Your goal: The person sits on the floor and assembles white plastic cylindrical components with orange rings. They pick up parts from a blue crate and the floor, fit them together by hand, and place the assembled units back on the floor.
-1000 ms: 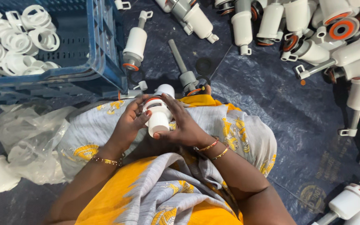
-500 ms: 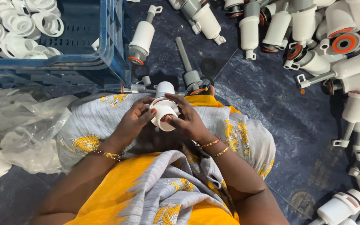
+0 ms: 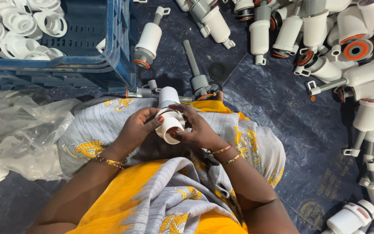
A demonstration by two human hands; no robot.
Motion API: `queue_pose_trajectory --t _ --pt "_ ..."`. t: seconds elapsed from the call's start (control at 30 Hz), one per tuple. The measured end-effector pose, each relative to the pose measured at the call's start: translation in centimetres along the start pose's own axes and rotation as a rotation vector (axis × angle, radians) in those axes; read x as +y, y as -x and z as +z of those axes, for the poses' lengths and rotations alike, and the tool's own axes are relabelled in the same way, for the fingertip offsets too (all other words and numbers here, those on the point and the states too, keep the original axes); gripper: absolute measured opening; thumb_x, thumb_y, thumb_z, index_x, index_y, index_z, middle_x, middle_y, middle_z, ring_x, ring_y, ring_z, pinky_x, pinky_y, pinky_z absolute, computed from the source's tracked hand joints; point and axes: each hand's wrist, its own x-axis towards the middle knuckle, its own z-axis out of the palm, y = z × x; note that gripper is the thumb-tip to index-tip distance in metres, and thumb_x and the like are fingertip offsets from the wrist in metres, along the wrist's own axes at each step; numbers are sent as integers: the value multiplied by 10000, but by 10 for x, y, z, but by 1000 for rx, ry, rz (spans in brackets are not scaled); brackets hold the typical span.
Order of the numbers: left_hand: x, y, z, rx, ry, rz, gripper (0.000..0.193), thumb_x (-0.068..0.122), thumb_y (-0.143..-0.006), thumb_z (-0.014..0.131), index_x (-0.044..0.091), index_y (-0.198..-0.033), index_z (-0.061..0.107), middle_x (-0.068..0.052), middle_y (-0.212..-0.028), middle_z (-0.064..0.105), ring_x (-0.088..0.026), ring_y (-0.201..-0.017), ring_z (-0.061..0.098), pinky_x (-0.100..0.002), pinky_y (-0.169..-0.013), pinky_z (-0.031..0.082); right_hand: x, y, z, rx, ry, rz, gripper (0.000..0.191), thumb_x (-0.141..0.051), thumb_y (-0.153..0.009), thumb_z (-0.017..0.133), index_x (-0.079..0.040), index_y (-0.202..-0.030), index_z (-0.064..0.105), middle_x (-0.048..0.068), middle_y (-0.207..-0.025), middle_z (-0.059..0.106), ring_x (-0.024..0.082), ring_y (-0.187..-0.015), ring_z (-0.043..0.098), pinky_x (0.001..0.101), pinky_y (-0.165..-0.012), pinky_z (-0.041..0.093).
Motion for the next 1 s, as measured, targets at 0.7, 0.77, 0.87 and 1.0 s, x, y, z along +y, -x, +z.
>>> queue_pose_trajectory --t 0.7,0.77,0.87,1.0 --pt "2 6 11 129 24 184 480 300 -1005 671 -34 -1340 589 -105 -1244 709 -137 -1150 645 -274 -1011 498 15 -5 26 223 -188 126 775 -265 -761 801 32 -1403 484 144 -1313 586 218 -1238 577 356 -1090 458" --pt "-3 3 13 146 160 223 470 266 -991 717 -34 -1327 582 -105 -1241 701 -148 -1151 648 -281 -1018 499 22 -3 30 238 -275 96 787 -291 -776 789 26 -1423 473 139 -1333 580 211 -1253 575 352 -1095 460" --pt "-5 1 9 253 160 47 532 195 -902 783 9 -1349 564 -151 -1105 728 -176 -1002 672 -305 -899 513 31 -1 35 250 -396 28 803 -302 -806 790 18 -1450 435 133 -1372 558 201 -1291 549 350 -1125 441" --pt "-3 2 1 159 194 95 458 178 -894 793 -32 -1259 611 -117 -1202 721 -146 -1082 686 -303 -979 537 37 -4 36 218 -574 24 850 -323 -808 813 11 -1473 401 130 -1394 545 210 -1322 535 360 -1150 426"
